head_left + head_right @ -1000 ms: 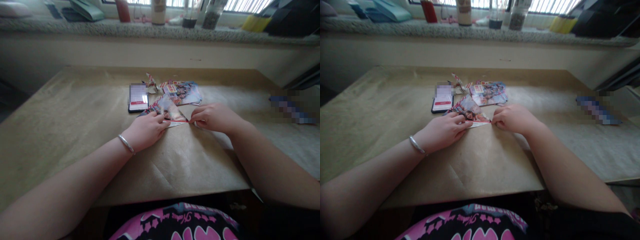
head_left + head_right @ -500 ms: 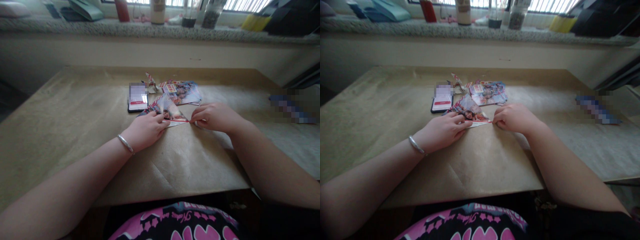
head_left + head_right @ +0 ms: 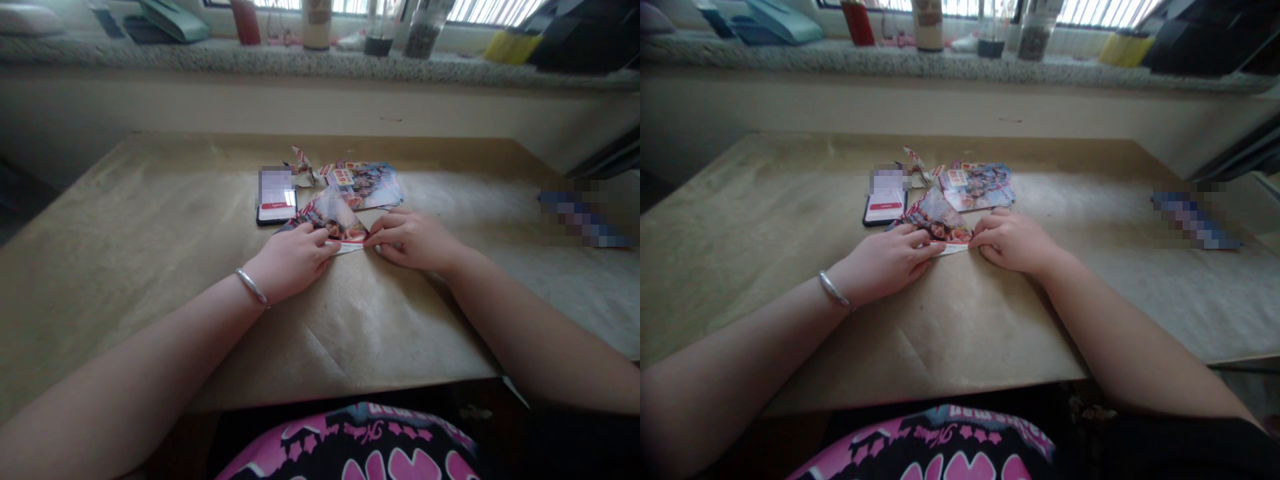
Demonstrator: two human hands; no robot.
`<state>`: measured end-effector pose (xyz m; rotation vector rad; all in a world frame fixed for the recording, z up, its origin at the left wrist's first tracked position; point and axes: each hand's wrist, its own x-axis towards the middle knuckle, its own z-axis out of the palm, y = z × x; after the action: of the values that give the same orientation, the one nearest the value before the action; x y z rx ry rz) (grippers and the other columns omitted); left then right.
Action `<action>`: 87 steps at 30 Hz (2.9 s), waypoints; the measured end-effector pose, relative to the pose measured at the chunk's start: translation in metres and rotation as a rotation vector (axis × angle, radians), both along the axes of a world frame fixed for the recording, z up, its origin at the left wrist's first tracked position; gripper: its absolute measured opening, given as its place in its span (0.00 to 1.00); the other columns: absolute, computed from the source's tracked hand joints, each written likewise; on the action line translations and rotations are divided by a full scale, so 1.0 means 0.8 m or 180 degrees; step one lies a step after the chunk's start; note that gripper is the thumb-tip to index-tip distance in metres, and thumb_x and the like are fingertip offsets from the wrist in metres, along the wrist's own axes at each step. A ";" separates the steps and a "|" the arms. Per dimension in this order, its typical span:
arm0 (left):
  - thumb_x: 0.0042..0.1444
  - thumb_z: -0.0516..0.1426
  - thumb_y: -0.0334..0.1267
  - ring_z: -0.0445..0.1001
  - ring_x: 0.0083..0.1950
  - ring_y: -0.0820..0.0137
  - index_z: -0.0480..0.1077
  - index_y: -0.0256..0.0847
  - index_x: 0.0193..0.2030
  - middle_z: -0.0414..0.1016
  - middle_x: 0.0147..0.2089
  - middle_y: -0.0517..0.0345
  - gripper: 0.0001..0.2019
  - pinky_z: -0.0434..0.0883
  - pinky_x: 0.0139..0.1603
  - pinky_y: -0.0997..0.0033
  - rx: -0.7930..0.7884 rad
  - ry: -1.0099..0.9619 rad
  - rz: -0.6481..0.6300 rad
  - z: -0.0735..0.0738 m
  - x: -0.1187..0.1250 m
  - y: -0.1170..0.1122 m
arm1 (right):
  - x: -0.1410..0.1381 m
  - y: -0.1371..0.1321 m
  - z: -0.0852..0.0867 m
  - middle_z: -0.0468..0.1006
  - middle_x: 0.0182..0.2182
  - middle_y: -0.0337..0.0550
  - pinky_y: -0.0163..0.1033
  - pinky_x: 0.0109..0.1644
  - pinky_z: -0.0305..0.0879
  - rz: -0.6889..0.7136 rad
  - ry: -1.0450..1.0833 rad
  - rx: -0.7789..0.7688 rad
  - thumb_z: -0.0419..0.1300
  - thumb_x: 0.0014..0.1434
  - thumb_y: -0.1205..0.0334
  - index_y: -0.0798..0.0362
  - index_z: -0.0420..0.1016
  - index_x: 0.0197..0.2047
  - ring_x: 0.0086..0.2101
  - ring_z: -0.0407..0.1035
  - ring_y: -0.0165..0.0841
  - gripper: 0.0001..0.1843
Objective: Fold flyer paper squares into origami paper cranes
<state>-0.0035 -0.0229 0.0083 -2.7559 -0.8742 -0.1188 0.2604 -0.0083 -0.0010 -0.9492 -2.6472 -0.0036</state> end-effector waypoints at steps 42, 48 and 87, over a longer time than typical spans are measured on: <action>0.67 0.47 0.49 0.65 0.55 0.58 0.60 0.51 0.66 0.67 0.56 0.48 0.23 0.64 0.59 0.55 -0.0192 0.0014 -0.0146 -0.005 -0.019 -0.001 | -0.033 -0.008 0.000 0.79 0.43 0.47 0.41 0.45 0.67 0.0363 -0.0174 0.0081 0.53 0.60 0.69 0.50 0.79 0.49 0.43 0.71 0.37 0.18; 0.67 0.46 0.43 0.65 0.56 0.59 0.62 0.51 0.65 0.67 0.57 0.50 0.21 0.62 0.61 0.54 -0.0260 0.0042 -0.0248 -0.003 -0.025 0.003 | -0.035 -0.009 -0.001 0.78 0.44 0.46 0.40 0.46 0.66 0.0332 -0.0212 0.0070 0.54 0.59 0.69 0.49 0.79 0.48 0.43 0.70 0.37 0.17; 0.62 0.49 0.33 0.71 0.55 0.65 0.72 0.51 0.56 0.73 0.57 0.57 0.20 0.69 0.58 0.62 -0.0788 -0.0011 -0.0456 0.022 -0.051 0.012 | -0.032 -0.009 -0.006 0.79 0.43 0.45 0.40 0.44 0.65 0.0301 -0.0233 0.0164 0.54 0.60 0.68 0.49 0.79 0.46 0.42 0.71 0.36 0.16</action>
<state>-0.0446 -0.0135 0.0256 -3.0490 -0.7357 -0.0434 0.2350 -0.0158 -0.0059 -0.8215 -2.7425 -0.0857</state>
